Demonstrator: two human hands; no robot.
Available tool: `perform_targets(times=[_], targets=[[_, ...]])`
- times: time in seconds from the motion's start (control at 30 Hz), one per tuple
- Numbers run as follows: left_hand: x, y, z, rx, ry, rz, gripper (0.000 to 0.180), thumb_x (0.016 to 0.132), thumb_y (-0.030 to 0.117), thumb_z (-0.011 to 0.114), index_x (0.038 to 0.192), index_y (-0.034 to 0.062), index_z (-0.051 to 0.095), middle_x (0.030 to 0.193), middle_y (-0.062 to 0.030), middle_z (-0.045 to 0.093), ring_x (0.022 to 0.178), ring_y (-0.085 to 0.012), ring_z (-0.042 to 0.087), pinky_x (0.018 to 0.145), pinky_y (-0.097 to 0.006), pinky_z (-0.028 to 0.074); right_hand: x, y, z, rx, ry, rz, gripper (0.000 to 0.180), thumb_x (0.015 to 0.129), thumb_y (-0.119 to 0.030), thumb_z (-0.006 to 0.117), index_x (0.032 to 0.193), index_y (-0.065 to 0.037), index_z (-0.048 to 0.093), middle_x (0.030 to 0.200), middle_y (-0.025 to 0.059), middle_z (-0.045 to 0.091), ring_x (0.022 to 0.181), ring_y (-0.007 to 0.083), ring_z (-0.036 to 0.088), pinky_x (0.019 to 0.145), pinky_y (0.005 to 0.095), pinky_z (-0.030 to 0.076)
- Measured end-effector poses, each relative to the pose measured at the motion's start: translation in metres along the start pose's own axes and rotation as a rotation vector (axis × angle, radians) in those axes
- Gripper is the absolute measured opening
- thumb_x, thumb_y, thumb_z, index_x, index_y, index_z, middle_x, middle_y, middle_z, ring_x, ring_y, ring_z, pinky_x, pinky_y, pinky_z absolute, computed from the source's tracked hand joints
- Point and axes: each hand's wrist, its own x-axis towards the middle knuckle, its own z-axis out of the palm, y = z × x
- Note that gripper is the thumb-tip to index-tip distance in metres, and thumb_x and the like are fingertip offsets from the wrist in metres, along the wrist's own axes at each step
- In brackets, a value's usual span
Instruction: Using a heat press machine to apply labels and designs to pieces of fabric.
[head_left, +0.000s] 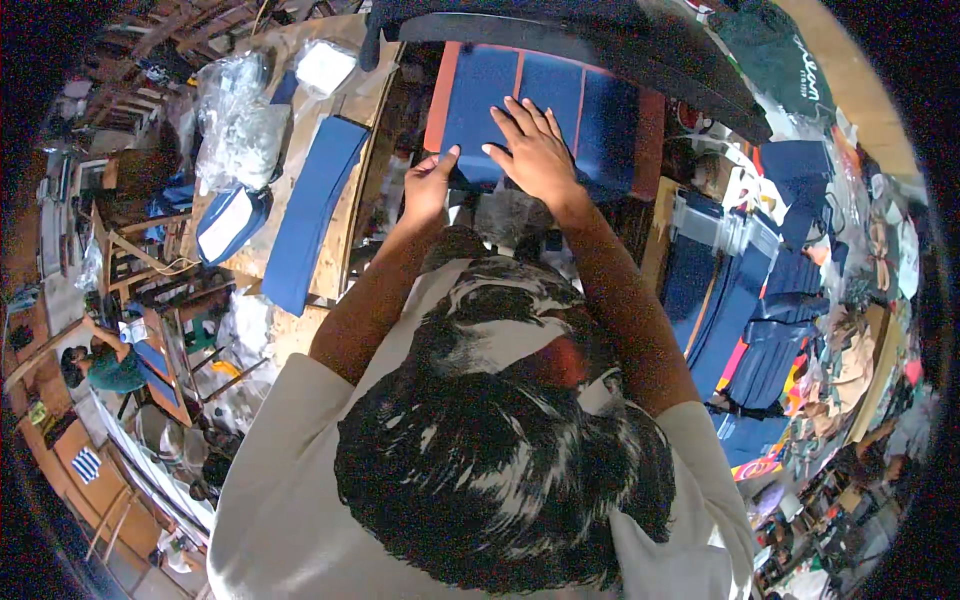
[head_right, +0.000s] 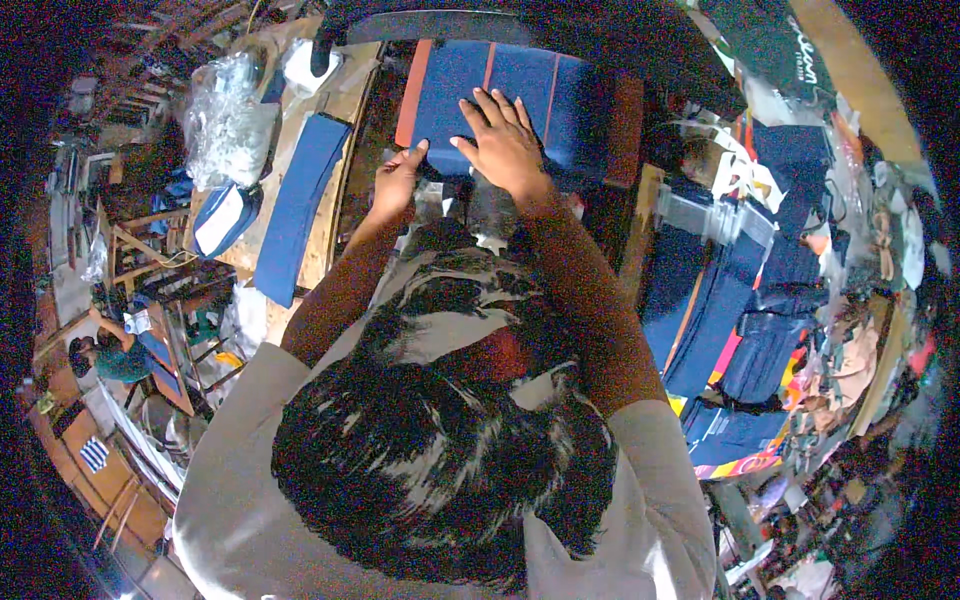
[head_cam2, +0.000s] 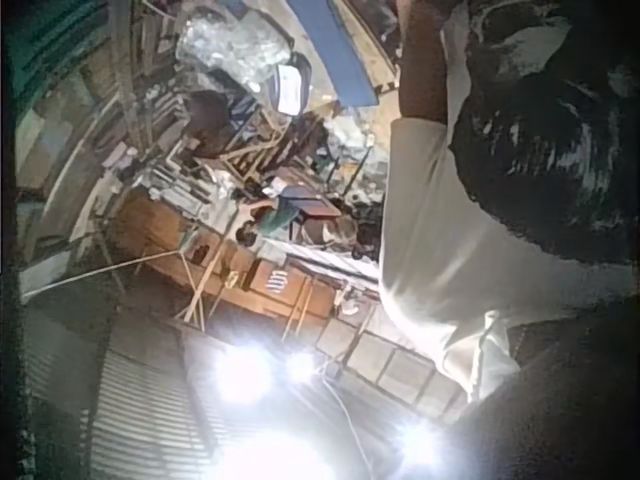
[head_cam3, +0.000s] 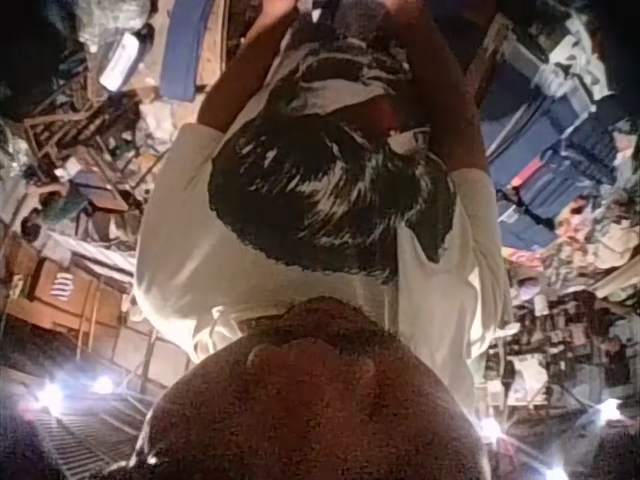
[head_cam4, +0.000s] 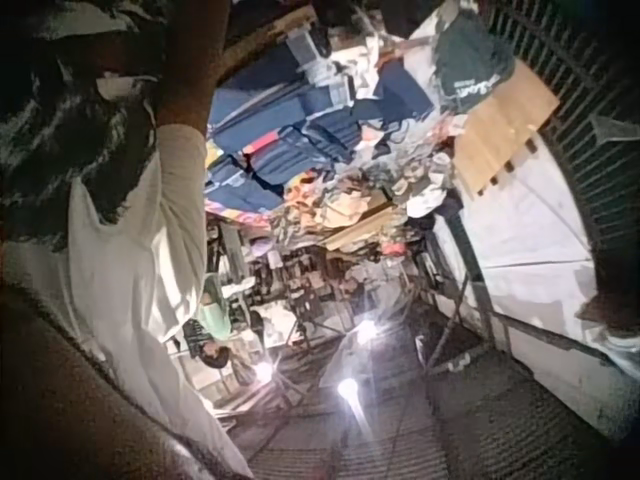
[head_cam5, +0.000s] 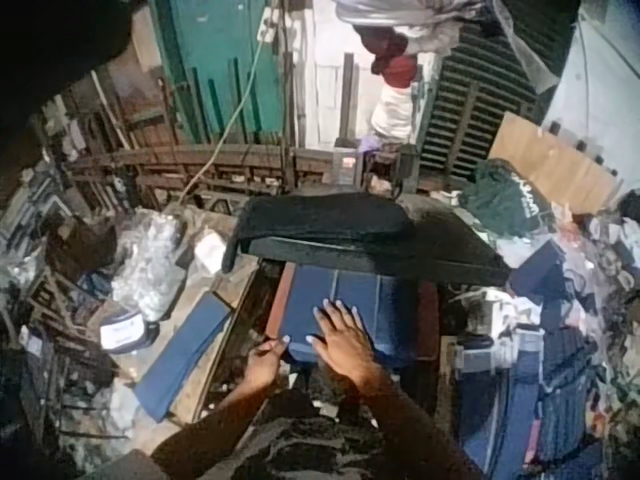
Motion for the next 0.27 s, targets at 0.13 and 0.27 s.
perform_targets(times=[0.13,0.27], targets=[[-0.0017,0.0042,0.0033,0.018,0.013,-0.008,0.017,0.09,0.018,0.074,0.085,0.002,0.07,0.082,-0.0034,0.071,0.068,-0.0101,0.061,0.066,-0.025,0.047,-0.0003,0.0003,-0.0022,0.003,-0.018,0.008,0.061,0.094,-0.047,0.057,0.144,-0.014,0.047,0.154,0.0114,0.039,0.142,0.034,0.034,0.118,0.0513,0.021],[-0.0003,0.0046,0.0025,0.122,0.046,0.034,0.015,0.089,0.016,0.074,0.087,0.0016,0.071,0.083,-0.0035,0.071,0.068,-0.0107,0.061,0.067,-0.026,0.047,0.0005,-0.0011,-0.0031,0.051,-0.025,0.029,0.061,0.093,-0.047,0.059,0.144,-0.015,0.047,0.154,0.0139,0.037,0.143,0.0344,0.032,0.119,0.052,0.02]])
